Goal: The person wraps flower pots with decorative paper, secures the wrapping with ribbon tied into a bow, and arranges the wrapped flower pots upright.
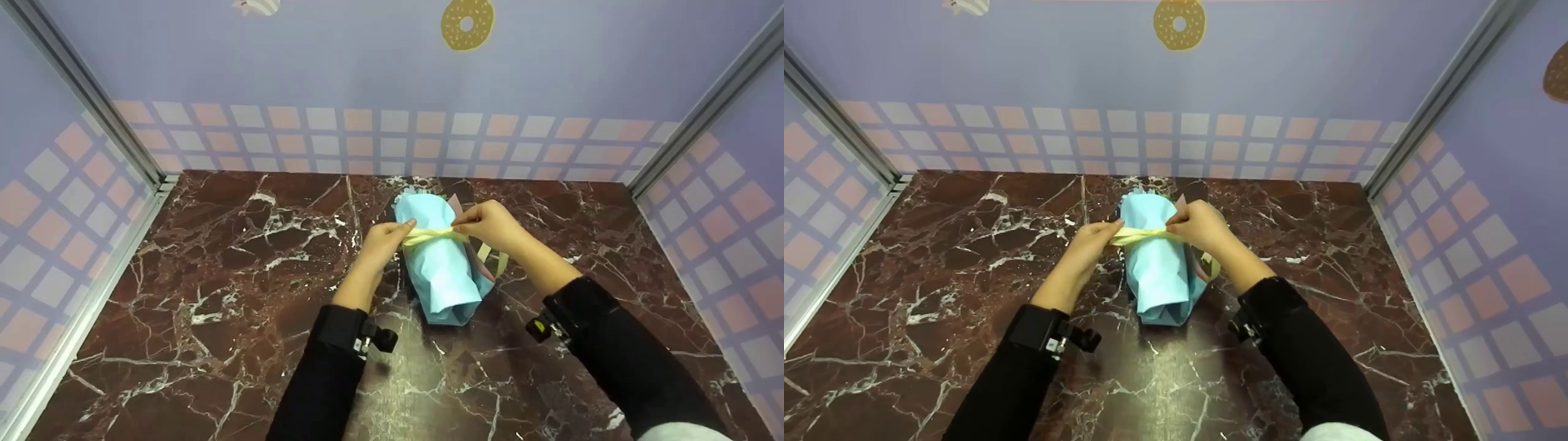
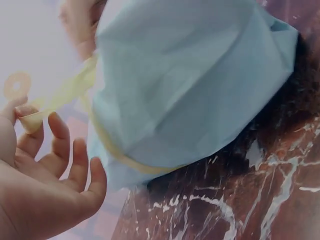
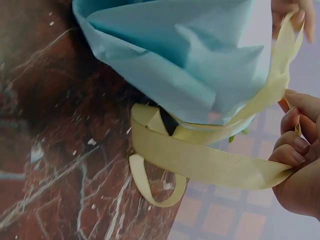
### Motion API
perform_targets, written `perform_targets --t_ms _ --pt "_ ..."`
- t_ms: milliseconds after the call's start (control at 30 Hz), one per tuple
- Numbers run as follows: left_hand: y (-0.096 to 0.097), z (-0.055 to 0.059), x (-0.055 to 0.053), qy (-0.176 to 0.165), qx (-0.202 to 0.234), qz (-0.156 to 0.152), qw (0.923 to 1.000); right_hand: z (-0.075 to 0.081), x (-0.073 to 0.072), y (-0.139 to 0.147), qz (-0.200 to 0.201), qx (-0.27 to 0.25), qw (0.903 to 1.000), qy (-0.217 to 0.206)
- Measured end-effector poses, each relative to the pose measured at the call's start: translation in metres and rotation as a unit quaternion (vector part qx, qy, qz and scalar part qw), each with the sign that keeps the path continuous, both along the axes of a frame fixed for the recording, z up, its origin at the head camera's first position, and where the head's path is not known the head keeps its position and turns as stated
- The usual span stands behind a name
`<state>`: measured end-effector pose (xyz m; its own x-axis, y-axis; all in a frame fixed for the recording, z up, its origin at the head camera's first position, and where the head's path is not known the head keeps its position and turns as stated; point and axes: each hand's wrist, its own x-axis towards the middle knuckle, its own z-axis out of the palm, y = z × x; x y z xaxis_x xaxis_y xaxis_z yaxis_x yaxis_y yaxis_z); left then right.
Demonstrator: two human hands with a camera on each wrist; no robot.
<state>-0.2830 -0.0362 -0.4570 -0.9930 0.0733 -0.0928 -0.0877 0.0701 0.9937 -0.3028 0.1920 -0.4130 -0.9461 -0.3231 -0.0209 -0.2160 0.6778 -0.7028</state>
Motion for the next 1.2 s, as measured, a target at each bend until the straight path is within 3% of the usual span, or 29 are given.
perform_targets --t_ms 100,267,600,933,1067,1200 --pt "-0.010 -0.001 -0.002 -0.013 0.025 0.009 0.9996 -0.003 0.000 0.007 -0.004 0.007 1.0000 0.006" --pt "-0.030 -0.001 -0.005 -0.005 0.054 0.041 0.9977 -0.004 0.000 0.016 -0.010 0.010 0.9999 0.009" --pt "-0.074 0.001 -0.003 0.018 0.060 0.058 0.9963 0.002 0.001 0.024 -0.032 0.020 0.9990 0.023" --pt "-0.115 0.000 0.000 0.028 0.029 0.063 0.9972 0.004 0.006 0.026 -0.040 0.012 0.9986 0.032" --pt "-0.128 -0.005 -0.001 0.036 0.014 0.083 0.9958 0.004 0.007 0.025 -0.044 0.001 0.9983 0.039" --pt "-0.129 -0.012 -0.004 0.056 -0.063 0.099 0.9915 0.004 0.008 0.024 -0.052 -0.013 0.9979 0.036"
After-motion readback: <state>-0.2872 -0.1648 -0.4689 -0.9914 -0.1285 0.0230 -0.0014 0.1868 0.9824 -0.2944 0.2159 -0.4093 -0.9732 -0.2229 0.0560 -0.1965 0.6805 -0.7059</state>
